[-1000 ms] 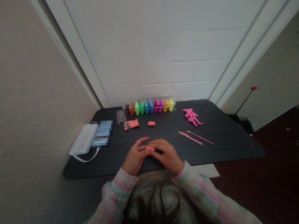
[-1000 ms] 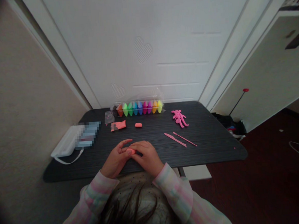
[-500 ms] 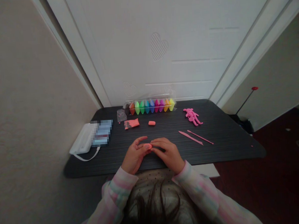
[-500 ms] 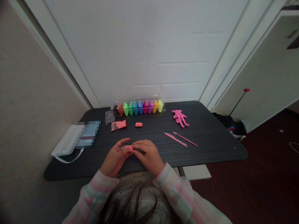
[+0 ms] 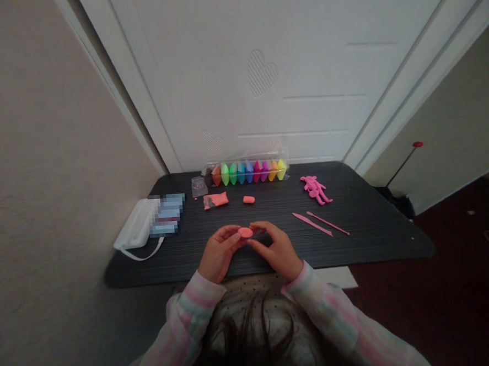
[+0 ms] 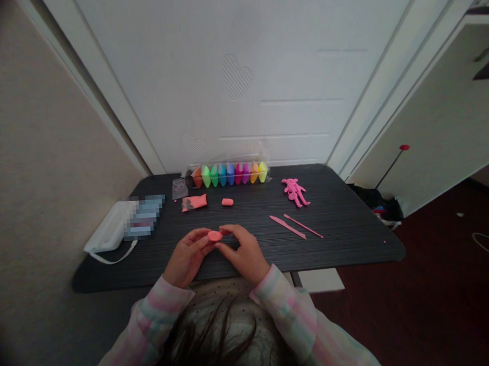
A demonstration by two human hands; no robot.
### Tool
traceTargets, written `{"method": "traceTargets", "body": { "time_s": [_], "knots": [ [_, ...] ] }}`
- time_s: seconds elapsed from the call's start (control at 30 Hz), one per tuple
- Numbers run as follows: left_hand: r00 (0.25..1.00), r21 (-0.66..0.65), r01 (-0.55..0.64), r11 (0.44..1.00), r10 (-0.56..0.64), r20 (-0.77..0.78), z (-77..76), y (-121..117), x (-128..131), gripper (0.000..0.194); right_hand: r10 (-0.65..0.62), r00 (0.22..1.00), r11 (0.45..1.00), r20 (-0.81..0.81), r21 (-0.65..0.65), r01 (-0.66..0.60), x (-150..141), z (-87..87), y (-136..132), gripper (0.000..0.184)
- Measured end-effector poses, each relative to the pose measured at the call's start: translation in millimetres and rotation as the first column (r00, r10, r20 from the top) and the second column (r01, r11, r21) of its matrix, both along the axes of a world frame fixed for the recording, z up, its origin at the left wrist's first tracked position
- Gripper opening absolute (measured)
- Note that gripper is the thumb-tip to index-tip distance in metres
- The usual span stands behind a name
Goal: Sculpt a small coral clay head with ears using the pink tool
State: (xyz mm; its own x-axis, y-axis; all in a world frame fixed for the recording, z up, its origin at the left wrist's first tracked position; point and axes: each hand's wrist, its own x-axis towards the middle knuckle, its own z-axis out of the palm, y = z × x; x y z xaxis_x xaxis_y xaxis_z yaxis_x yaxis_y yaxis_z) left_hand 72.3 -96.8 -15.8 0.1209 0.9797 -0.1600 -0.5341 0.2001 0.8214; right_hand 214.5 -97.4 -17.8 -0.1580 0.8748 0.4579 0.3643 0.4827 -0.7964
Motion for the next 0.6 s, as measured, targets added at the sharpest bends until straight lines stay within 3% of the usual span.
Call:
{"method": "traceTargets", "body": {
  "time_s": [0.07, 0.17, 0.37, 0.6],
  "knots": [
    [0.999, 0.005, 0.026, 1.0, -0.026, -0.024, -0.3, -0.3, 1.0, 0.014, 0.031, 1.0, 0.999, 0.006, 0.007, -0.031, -0.3, 0.9, 0.7, 0.032],
    [0.998, 0.005, 0.052, 0.999, -0.051, -0.034, 1.1, -1.4, 1.3, 0.013, 0.094, 0.996, 0.995, 0.01, 0.029, -0.094, 0.3, 2.5, 1.1, 0.019],
    [0.978, -0.016, 0.156, 0.988, -0.152, 0.14, 4.1, -3.8, 0.5, 0.019, 0.144, 0.989, 0.988, -0.042, 0.055, -0.141, 3.0, 1.3, 1.7, 0.02],
    [0.923, -0.048, 0.281, 0.959, -0.256, 0.286, 1.9, -5.2, 5.3, 0.017, 0.114, 0.992, 0.992, -0.047, 0.067, -0.111, 4.8, -1.0, 1.7, 0.019]
  ]
}}
